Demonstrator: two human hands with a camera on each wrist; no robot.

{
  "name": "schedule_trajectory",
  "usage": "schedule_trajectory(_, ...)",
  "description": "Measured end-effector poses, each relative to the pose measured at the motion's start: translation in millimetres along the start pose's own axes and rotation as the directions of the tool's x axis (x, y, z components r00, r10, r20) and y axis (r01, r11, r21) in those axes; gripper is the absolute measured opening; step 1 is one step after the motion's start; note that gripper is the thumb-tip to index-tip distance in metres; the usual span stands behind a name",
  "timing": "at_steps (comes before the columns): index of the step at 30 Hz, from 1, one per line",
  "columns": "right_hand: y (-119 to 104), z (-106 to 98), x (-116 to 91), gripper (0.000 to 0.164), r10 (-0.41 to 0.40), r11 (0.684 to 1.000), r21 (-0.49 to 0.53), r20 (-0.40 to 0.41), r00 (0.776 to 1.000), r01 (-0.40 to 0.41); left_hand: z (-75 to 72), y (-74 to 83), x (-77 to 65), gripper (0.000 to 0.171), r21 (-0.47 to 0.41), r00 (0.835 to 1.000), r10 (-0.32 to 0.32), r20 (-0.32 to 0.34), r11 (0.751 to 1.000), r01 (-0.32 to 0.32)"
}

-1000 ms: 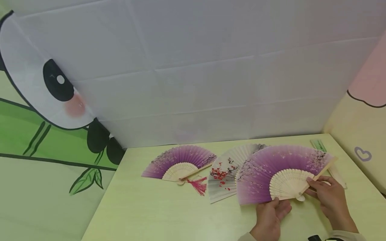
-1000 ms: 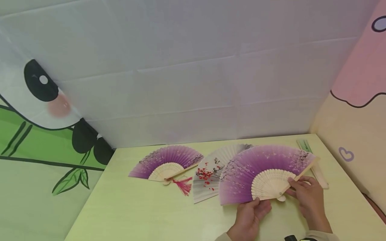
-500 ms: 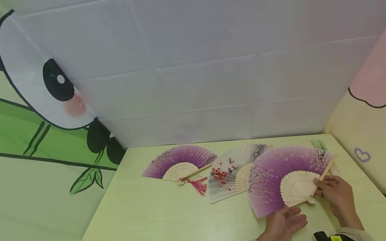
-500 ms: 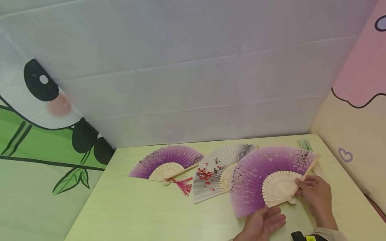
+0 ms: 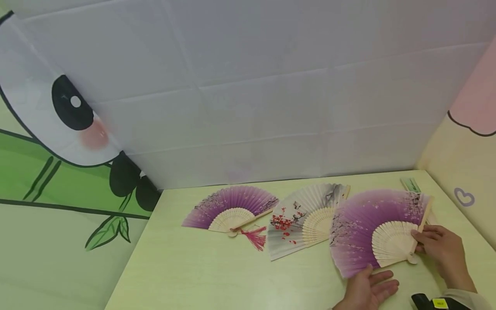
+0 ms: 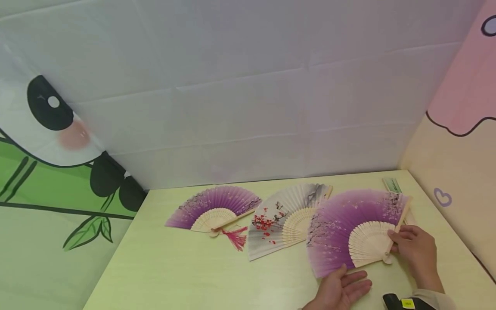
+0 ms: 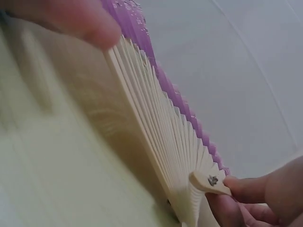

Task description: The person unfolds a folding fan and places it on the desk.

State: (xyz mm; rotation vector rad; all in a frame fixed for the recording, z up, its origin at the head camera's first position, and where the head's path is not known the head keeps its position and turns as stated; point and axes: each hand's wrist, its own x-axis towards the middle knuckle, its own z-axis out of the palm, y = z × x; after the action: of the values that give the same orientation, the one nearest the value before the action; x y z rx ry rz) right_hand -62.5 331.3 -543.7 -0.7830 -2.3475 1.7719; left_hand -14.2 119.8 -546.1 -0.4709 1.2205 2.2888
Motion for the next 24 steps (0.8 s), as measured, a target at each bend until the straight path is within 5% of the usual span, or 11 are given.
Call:
schedule_trajectory(13,-2.6,-9.3,1.1,0.054,0.014,0.991,-0.13,0.01,1.0,-0.013,5.9,-9.4,-9.1,0.032,-0.011,0.999,-0.021,-0.031,1.0,0.021)
schedule_trajectory(24,-3.1,-15.0,3.2,0.061,-0.006,0.947,-0.319,0.108,0.994,0.041,2.9,-13.6,-15.7,0.034,0.01,0.999,-0.044,-0.03,0.999,0.044)
